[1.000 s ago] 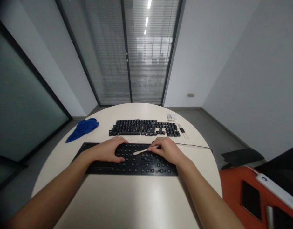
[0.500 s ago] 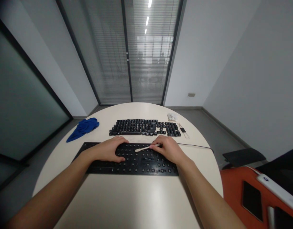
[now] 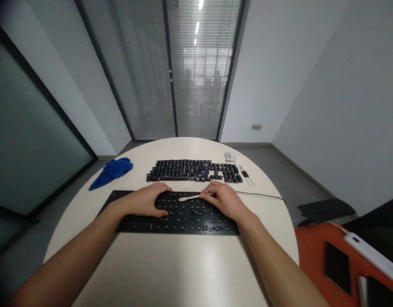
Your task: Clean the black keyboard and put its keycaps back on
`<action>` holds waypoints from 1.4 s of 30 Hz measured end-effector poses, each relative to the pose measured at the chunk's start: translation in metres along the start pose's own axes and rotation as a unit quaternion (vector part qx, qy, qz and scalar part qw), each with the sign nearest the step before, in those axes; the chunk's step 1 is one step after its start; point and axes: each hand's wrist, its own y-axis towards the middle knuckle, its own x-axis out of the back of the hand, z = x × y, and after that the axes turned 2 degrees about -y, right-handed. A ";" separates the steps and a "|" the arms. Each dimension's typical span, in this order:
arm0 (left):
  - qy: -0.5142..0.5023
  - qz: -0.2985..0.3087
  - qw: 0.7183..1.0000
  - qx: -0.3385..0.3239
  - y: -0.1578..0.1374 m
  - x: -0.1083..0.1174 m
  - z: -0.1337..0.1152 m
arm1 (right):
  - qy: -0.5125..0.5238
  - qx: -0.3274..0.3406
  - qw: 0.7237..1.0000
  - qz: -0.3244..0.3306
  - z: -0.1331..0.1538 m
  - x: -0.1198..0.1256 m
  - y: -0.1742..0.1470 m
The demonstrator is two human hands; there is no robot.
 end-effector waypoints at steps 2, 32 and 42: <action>-0.001 -0.001 1.000 0.001 0.000 0.000 0.000 | -0.001 -0.003 1.000 0.000 0.001 0.000 0.000; -0.004 0.001 1.000 -0.004 0.000 0.000 0.000 | -0.026 -0.046 0.998 -0.039 -0.005 0.000 0.000; -0.002 -0.004 1.000 -0.010 0.000 -0.002 0.004 | -0.027 -0.047 0.998 -0.037 -0.003 0.000 0.000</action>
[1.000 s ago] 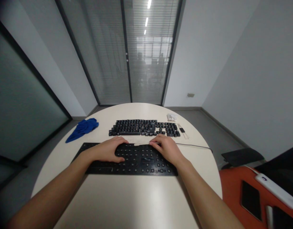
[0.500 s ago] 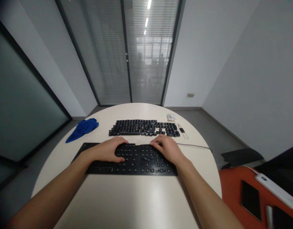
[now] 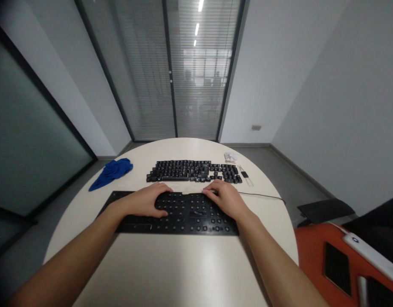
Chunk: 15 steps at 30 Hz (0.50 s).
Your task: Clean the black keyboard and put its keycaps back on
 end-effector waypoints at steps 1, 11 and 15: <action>0.000 0.000 1.000 0.000 0.000 0.000 0.000 | 0.001 -0.001 1.000 0.001 0.000 0.000 0.000; -0.002 0.001 1.000 0.008 0.000 0.002 -0.004 | 0.004 0.001 1.000 -0.008 -0.001 -0.002 0.000; -0.001 0.002 1.000 0.003 0.000 0.002 -0.004 | 0.008 0.021 1.000 -0.016 0.003 -0.004 0.000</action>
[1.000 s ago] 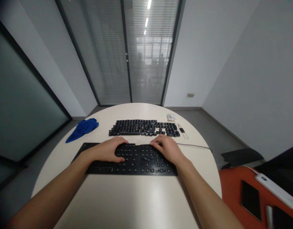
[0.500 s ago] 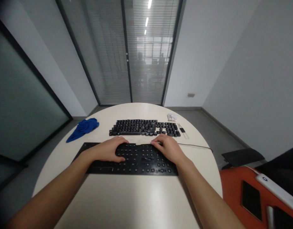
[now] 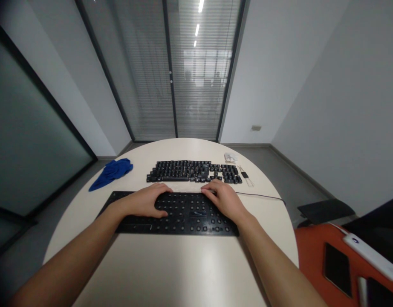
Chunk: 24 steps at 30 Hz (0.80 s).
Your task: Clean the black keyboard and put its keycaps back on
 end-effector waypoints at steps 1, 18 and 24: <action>-0.001 -0.001 1.000 0.000 0.000 0.000 0.000 | 0.001 0.008 1.000 0.004 0.001 -0.001 0.000; 0.003 0.003 1.000 0.002 0.000 0.000 0.001 | -0.006 0.023 0.999 0.030 0.006 -0.001 0.000; 0.000 0.000 1.000 -0.003 0.000 0.000 0.000 | -0.011 0.023 1.000 0.017 0.007 -0.002 0.000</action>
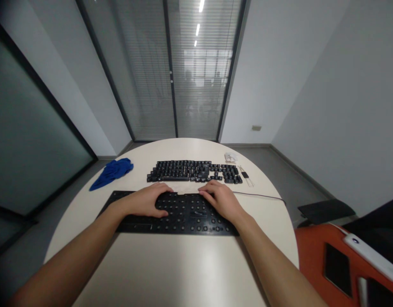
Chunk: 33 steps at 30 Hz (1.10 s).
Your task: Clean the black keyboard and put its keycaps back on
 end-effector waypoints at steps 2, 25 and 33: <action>0.000 -0.001 1.000 -0.005 0.001 0.000 -0.002 | 0.005 0.003 1.000 -0.008 0.001 0.000 0.000; -0.016 0.003 1.000 -0.025 0.003 -0.001 -0.009 | 0.006 0.004 1.000 0.011 0.003 0.001 0.002; -0.023 0.004 0.999 -0.023 0.004 -0.001 -0.009 | 0.000 0.011 1.000 0.016 0.001 0.000 0.002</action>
